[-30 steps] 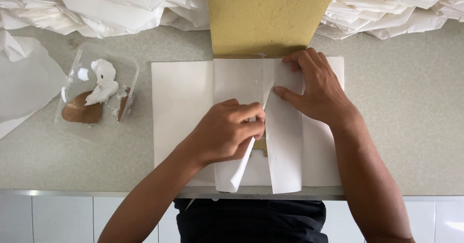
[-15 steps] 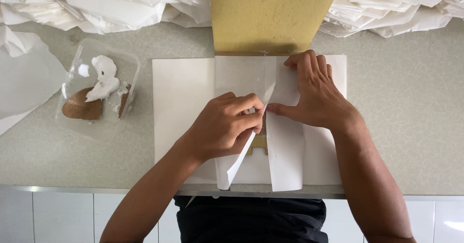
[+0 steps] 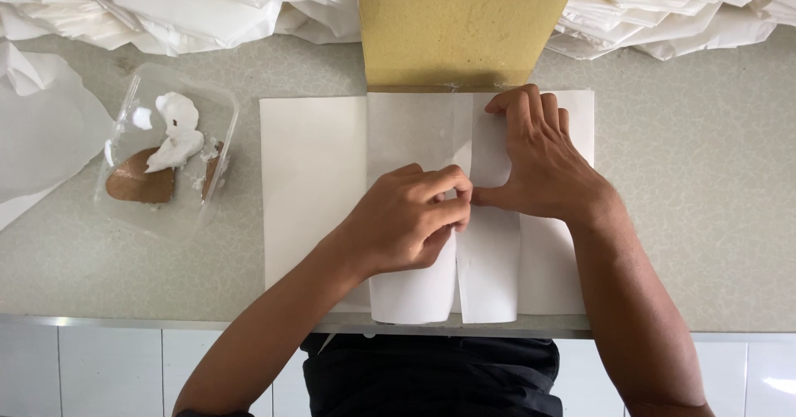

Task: Applying glue to a cardboard strip and wrapping it with paper

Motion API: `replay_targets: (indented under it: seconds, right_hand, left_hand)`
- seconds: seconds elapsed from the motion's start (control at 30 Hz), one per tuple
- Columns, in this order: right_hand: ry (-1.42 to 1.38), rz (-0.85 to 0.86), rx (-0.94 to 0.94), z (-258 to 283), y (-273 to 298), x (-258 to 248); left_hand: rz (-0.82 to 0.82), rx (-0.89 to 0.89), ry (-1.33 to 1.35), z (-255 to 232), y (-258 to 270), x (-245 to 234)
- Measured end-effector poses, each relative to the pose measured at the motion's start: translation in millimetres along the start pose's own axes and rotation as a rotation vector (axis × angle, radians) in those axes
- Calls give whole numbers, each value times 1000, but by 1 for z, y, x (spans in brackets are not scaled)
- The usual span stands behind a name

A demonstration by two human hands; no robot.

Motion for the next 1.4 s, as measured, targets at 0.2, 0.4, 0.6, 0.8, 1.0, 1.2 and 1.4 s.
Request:
replay_targets:
  seconds: [0.2,0.4,0.6,0.8,1.0,1.2,1.4]
  right_hand:
    - [9,23,-13,0,-1,2]
    - [11,11,-23,2,1,-1]
    - [21,31,-28,3,3,-3]
    - [-109,179,10,21,14,-22]
    - [-26,-49,-46,40,56,-40]
    - [-53,-138,-90,54,98,-19]
    - [-42,-3,-74,57,114,5]
  left_hand:
    - [76,-23,46,-4,-2,12]
    - [33,-1,5,5,6,16]
    - [17,59,-76,-2,4,12]
    - [132,75,-51,-4,-3,12]
    - [131,94,20,-1,-11,4]
    - [130,36,174,5,-13,0]
    - [98,72,248,-2,-19,3]
Point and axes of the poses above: each hand's wrist, its own y-axis away from the middle knuckle, its own x-axis out of the palm, z = x × y, the point moved 9 cm from there along -y, towards the middle knuckle, and after that the axes turned 3 degrees about -x, right-handed, at the moved point
